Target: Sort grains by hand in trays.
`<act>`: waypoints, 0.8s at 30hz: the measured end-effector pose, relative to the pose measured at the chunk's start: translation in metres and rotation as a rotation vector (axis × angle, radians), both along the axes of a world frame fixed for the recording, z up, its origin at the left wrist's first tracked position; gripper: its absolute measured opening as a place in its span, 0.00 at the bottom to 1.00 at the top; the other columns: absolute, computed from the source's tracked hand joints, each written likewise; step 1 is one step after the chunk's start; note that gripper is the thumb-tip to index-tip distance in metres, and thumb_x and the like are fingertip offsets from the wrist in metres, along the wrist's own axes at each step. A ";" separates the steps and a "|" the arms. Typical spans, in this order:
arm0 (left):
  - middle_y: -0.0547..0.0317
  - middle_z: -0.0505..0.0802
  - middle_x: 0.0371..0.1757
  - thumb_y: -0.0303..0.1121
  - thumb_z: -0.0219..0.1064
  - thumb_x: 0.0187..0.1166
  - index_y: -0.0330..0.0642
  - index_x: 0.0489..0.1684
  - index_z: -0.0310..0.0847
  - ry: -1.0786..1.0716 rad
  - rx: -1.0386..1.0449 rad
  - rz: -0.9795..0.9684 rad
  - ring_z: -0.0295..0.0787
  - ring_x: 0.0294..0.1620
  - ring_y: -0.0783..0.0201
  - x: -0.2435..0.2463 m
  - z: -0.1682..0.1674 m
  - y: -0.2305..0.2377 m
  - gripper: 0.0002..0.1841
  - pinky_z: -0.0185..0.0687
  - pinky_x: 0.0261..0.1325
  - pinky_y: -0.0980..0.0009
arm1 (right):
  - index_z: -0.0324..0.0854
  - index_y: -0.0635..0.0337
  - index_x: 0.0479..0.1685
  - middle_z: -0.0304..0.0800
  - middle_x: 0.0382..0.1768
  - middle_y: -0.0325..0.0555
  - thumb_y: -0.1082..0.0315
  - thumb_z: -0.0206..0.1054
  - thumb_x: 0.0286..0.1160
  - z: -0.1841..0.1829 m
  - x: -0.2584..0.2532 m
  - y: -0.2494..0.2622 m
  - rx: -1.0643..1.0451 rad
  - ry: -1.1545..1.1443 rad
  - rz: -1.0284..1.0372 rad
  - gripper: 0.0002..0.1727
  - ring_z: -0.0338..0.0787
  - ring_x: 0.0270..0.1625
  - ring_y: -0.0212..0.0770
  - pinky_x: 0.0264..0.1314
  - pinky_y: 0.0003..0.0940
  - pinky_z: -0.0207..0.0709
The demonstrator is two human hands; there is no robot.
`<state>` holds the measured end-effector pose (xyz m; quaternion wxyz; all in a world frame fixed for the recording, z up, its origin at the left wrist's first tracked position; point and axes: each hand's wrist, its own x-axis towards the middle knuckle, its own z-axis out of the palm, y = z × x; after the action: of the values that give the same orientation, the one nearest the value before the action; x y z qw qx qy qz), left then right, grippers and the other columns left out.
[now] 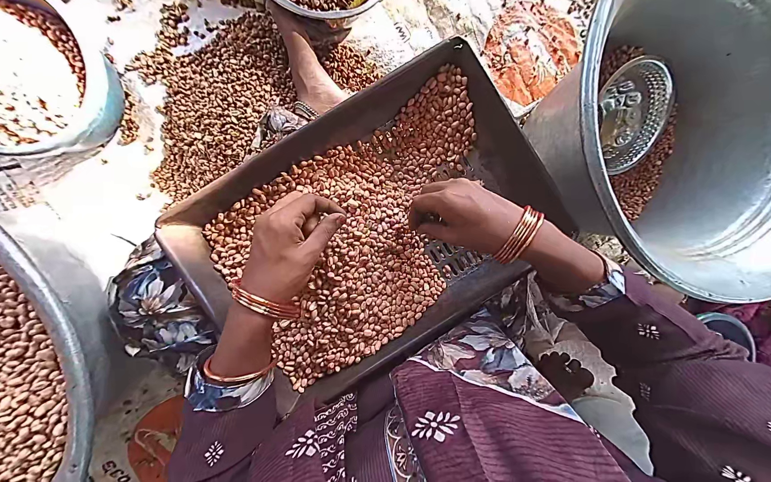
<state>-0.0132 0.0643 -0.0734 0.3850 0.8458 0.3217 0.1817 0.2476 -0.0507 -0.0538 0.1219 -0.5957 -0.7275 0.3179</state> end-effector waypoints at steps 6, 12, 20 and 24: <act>0.63 0.80 0.32 0.32 0.68 0.81 0.43 0.46 0.92 0.032 0.111 -0.071 0.69 0.27 0.73 -0.001 0.003 -0.002 0.07 0.63 0.32 0.79 | 0.90 0.58 0.38 0.87 0.38 0.49 0.75 0.76 0.69 -0.020 -0.014 -0.027 0.131 -0.060 0.040 0.04 0.90 0.36 0.47 0.38 0.43 0.86; 0.56 0.84 0.33 0.34 0.68 0.80 0.42 0.47 0.93 0.063 0.200 -0.223 0.78 0.28 0.62 0.010 0.009 -0.017 0.09 0.75 0.32 0.67 | 0.86 0.63 0.40 0.85 0.38 0.54 0.75 0.75 0.70 -0.016 -0.024 -0.029 0.135 -0.214 0.023 0.05 0.90 0.35 0.52 0.37 0.45 0.85; 0.47 0.86 0.34 0.33 0.72 0.78 0.37 0.43 0.91 0.297 0.425 -0.366 0.88 0.29 0.48 0.022 0.001 -0.053 0.08 0.81 0.24 0.56 | 0.88 0.59 0.38 0.89 0.34 0.45 0.73 0.69 0.70 -0.016 -0.022 -0.016 0.065 0.075 0.019 0.04 0.89 0.34 0.41 0.38 0.39 0.83; 0.46 0.87 0.33 0.23 0.73 0.71 0.34 0.36 0.89 0.323 0.486 -0.346 0.89 0.29 0.47 0.024 -0.001 -0.061 0.03 0.80 0.21 0.56 | 0.91 0.60 0.38 0.89 0.36 0.49 0.73 0.73 0.72 -0.027 -0.034 -0.022 0.223 0.024 0.073 0.02 0.91 0.39 0.46 0.43 0.41 0.86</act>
<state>0.0104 0.0031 -0.0739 0.1415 0.9727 0.1774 0.0487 0.2133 -0.0725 -0.0813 0.1846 -0.5478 -0.7779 0.2465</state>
